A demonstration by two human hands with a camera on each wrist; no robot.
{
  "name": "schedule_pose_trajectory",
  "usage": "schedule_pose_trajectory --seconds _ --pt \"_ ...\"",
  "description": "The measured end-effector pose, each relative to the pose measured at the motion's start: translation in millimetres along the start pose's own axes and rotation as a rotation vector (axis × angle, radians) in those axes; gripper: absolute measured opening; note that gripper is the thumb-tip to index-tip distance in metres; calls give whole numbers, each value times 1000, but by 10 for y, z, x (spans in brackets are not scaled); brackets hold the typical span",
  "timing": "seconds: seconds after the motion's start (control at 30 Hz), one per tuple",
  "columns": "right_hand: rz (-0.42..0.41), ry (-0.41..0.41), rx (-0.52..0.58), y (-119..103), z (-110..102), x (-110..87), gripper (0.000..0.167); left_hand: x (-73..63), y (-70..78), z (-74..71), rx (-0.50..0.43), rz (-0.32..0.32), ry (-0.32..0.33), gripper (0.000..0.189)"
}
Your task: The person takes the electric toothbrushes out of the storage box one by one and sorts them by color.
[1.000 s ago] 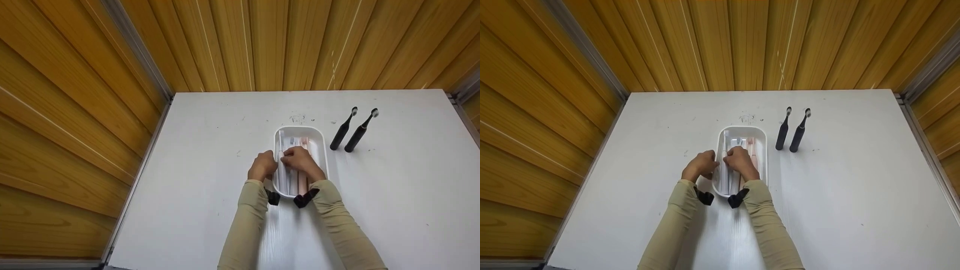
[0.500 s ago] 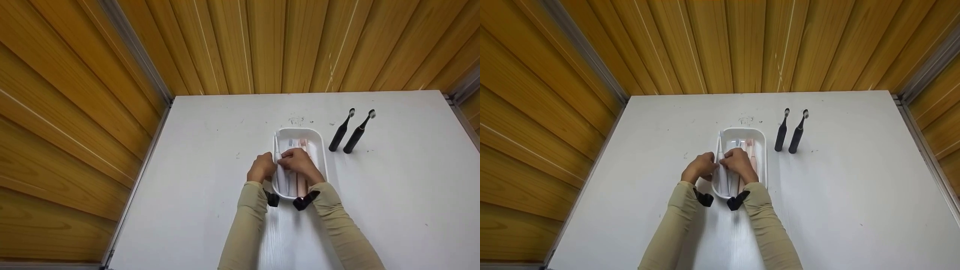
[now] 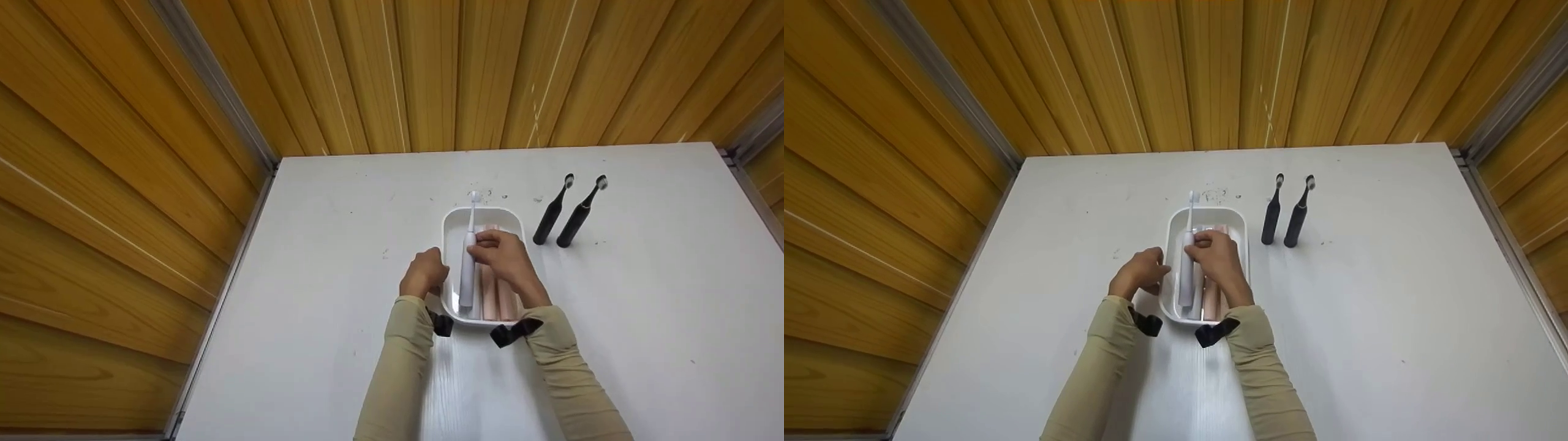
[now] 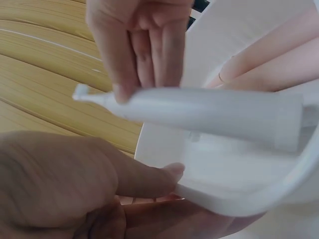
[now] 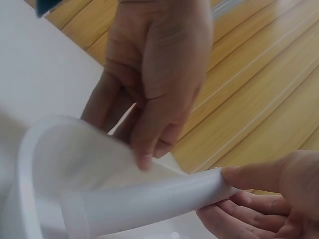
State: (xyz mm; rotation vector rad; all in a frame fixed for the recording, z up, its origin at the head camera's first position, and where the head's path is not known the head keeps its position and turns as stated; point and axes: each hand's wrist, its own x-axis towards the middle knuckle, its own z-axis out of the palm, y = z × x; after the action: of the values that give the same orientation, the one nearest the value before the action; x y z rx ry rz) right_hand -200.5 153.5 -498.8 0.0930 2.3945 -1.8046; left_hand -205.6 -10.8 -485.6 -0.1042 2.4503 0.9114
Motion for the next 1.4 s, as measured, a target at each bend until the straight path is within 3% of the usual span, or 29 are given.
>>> schedule_pose_trajectory --seconds 0.17,0.43,0.67,1.03,1.4 --pt "-56 57 13 -111 -139 -110 41 4 15 4 -26 -11 -2 25" --pt "-141 177 -53 -256 -368 -280 43 -22 -4 13 -53 -4 -3 27" --pt "-237 346 -61 -250 -533 -352 39 -20 -19 7 -50 -7 -3 26" --pt "-265 633 -50 -216 -750 -449 33 -15 -19 20 -20 10 2 27" --pt "-262 778 -42 39 -798 -428 34 -17 -27 6 -52 8 -12 24"
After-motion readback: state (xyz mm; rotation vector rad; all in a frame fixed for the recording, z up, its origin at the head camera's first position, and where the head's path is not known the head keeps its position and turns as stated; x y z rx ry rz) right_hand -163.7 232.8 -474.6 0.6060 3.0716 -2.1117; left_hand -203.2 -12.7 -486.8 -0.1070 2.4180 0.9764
